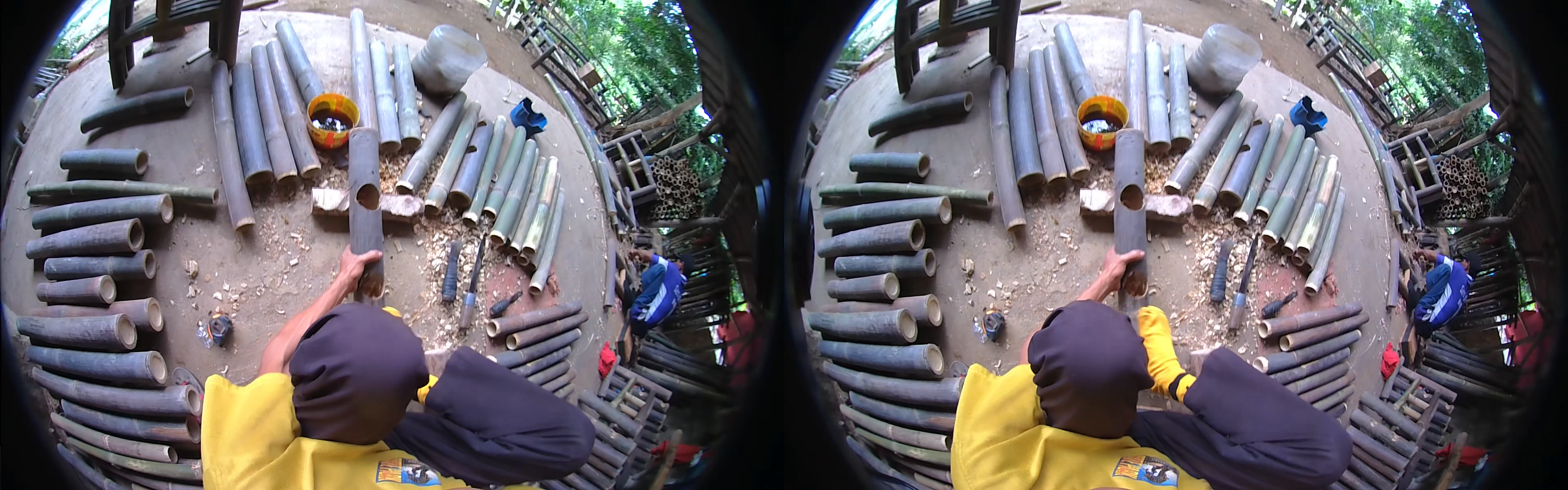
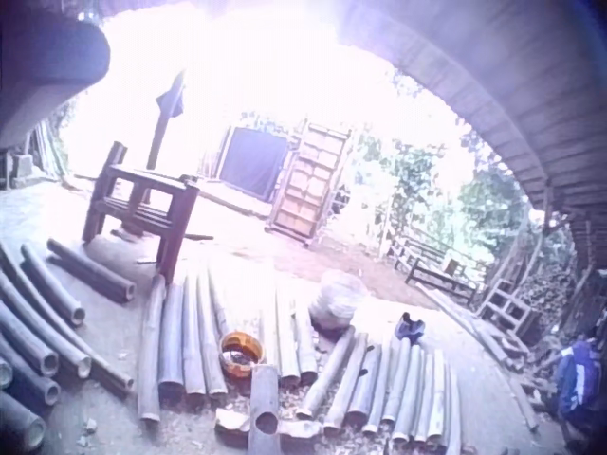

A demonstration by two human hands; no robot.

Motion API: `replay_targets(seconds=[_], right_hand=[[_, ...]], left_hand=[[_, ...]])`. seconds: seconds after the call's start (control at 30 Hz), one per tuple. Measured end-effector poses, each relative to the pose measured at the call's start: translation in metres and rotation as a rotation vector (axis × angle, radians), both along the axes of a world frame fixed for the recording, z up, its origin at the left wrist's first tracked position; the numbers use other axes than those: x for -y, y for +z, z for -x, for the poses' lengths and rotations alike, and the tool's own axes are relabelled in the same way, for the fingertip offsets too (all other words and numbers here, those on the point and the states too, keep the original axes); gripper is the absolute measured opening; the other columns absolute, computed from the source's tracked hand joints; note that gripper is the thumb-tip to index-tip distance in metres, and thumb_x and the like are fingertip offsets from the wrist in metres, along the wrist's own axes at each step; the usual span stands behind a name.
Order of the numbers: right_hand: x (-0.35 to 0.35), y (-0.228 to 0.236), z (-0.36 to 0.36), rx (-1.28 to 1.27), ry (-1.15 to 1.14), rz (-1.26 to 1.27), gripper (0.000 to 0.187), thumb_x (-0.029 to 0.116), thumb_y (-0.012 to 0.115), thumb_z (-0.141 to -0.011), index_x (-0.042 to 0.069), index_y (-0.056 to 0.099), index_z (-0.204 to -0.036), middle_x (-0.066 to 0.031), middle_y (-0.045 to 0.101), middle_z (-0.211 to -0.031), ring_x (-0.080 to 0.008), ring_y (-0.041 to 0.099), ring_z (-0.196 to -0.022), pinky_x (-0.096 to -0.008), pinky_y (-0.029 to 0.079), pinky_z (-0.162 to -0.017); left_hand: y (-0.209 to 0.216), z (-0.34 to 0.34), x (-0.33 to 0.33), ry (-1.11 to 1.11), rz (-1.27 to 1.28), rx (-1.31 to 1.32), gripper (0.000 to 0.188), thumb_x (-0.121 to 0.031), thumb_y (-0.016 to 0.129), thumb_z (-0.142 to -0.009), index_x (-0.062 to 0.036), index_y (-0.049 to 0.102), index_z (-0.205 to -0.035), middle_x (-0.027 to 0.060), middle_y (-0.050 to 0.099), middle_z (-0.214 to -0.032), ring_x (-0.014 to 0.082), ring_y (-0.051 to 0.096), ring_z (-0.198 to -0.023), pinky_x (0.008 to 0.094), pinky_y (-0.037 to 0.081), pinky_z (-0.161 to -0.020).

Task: The person carves out sections and drills holes into bamboo poles using a variety of hand tools including a mallet, a chisel, and a machete.

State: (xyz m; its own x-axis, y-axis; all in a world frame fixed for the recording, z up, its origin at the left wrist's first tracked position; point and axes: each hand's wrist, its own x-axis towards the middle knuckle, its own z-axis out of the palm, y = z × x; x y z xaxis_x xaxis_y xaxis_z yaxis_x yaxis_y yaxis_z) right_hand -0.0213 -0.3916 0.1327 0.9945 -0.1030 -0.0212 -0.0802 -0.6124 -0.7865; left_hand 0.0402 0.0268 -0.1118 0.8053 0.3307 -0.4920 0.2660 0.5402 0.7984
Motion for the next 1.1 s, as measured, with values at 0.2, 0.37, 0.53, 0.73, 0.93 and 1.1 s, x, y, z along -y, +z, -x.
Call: replay_targets(seconds=[0.2,0.37,0.53,0.73,0.93,1.1], right_hand=[[0.030,-0.019,-0.019,0.028,-0.031,-0.070,0.038,0.002,0.057,-0.081,0.000,0.052,-0.119,-0.0097,0.060,-0.086,-0.0169,0.057,-0.070,-0.0284,0.047,-0.062],[0.015,-0.080,-0.022,-0.120,0.007,-0.161,0.038,0.001,0.057,-0.082,0.001,0.052,-0.119,-0.0084,0.059,-0.084,-0.0150,0.057,-0.068,-0.0273,0.047,-0.060],[-0.012,-0.164,-0.015,-0.327,0.046,-0.294,0.038,0.001,0.056,-0.082,0.001,0.052,-0.120,-0.0072,0.059,-0.083,-0.0131,0.056,-0.066,-0.0261,0.047,-0.058],[-0.116,-0.141,-0.090,-0.255,0.283,-0.371,0.035,0.001,0.057,-0.082,0.002,0.055,-0.117,-0.0080,0.061,-0.085,-0.0114,0.060,-0.066,-0.0227,0.049,-0.054],[-0.151,-0.135,-0.085,-0.162,0.429,-0.194,0.034,0.008,0.058,-0.078,0.003,0.060,-0.111,-0.0076,0.064,-0.080,-0.0121,0.059,-0.063,-0.0262,0.048,-0.059],[-0.119,-0.159,-0.082,-0.271,0.338,-0.198,0.030,0.009,0.058,-0.081,0.002,0.060,-0.110,-0.0070,0.062,-0.074,-0.0114,0.058,-0.059,-0.0255,0.048,-0.054]], left_hand=[[0.086,0.025,-0.002,-0.054,0.113,0.364,0.055,-0.011,0.074,-0.060,-0.0027,0.053,-0.110,0.0050,0.060,-0.097,0.0158,0.057,-0.090,0.0319,0.046,-0.084],[0.190,0.005,-0.052,-0.073,-0.212,0.615,0.052,-0.004,0.073,-0.055,0.0010,0.059,-0.105,0.0084,0.064,-0.096,0.0172,0.062,-0.085,0.0306,0.051,-0.079],[0.266,-0.020,-0.085,-0.119,-0.372,0.564,0.077,-0.017,0.082,-0.049,-0.0004,0.049,-0.117,0.0111,0.062,-0.104,0.0198,0.062,-0.095,0.0348,0.052,-0.085],[0.203,-0.034,-0.037,-0.063,-0.641,0.553,0.079,-0.016,0.082,-0.050,-0.0025,0.048,-0.119,0.0093,0.060,-0.109,0.0191,0.059,-0.100,0.0348,0.049,-0.090],[0.168,-0.004,-0.014,-0.160,-0.379,0.502,0.084,-0.012,0.084,-0.046,-0.0057,0.046,-0.120,0.0067,0.056,-0.114,0.0187,0.054,-0.105,0.0335,0.045,-0.094],[0.172,-0.011,-0.010,-0.119,-0.197,0.587,0.074,0.002,0.082,-0.047,-0.0050,0.052,-0.115,0.0055,0.062,-0.106,0.0182,0.059,-0.099,0.0353,0.050,-0.089]])
